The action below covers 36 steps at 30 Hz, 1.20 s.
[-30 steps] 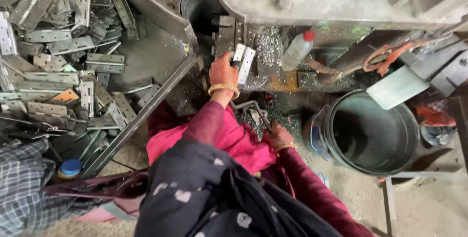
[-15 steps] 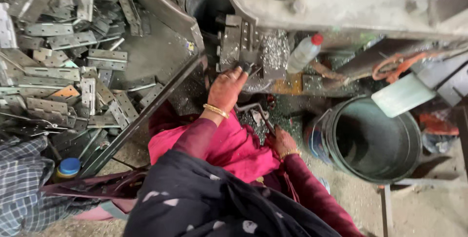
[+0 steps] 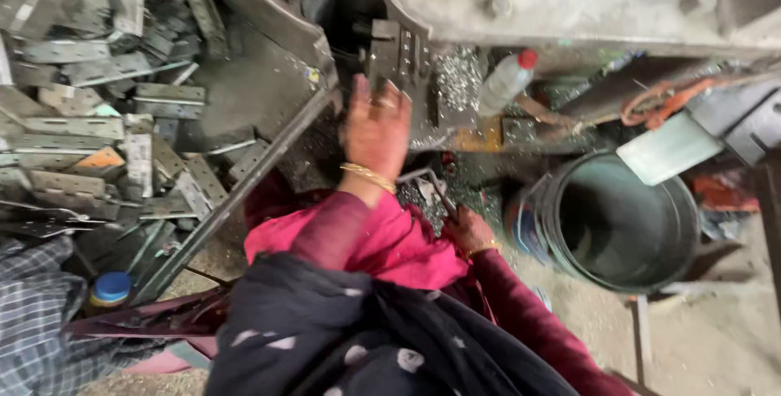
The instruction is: The person places small metal plates one by one into a punching machine, operates the machine to punch holes, and then drops the processed plates into a metal bin.
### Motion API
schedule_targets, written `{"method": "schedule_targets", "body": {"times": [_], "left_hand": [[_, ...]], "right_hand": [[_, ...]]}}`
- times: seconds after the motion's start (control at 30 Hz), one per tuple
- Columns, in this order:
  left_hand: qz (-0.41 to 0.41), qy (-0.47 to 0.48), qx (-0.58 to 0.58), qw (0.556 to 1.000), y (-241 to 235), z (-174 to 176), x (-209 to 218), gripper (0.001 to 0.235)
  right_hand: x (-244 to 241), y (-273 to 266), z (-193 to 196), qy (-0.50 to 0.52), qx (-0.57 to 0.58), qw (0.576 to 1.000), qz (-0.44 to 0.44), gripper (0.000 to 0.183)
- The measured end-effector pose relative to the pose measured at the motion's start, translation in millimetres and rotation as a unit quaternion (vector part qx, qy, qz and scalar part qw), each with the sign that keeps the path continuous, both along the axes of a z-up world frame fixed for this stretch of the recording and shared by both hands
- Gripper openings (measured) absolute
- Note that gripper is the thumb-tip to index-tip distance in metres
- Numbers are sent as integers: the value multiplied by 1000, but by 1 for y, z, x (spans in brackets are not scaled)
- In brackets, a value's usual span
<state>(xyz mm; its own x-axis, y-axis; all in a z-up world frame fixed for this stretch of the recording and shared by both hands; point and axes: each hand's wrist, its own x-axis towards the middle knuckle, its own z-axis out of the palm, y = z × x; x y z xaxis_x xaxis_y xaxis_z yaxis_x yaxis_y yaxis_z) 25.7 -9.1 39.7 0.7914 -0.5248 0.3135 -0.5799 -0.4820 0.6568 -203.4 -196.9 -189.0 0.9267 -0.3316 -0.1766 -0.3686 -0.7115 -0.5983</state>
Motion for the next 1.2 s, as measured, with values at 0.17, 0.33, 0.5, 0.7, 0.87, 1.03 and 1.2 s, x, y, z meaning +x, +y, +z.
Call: {"method": "schedule_targets", "body": {"times": [0.17,0.33,0.5,0.7,0.87,1.03,1.2], "left_hand": [[33,-69,251,965,-36,-35,-46,54],[45,-79,348,933,-29,-20,-27,45],[70,-82,421,901,-50,-8,9,50],[65,9,347,935,-34,-4,13,49],[82,-85,392,912,-52,-10,20,48],[97,-96,388,912,-64,-17,18,48],[55,-59,407,910,-55,-16,29,46]], "right_hand": [[11,18,90,109,-86,990,-3,56],[43,14,195,180,-229,953,80,48],[50,1,170,152,-202,966,56,45],[0,22,93,35,36,999,-9,41],[14,-14,86,93,-144,985,18,42],[-1,11,64,44,-52,997,-20,46],[2,3,72,116,-62,991,-3,41]]}}
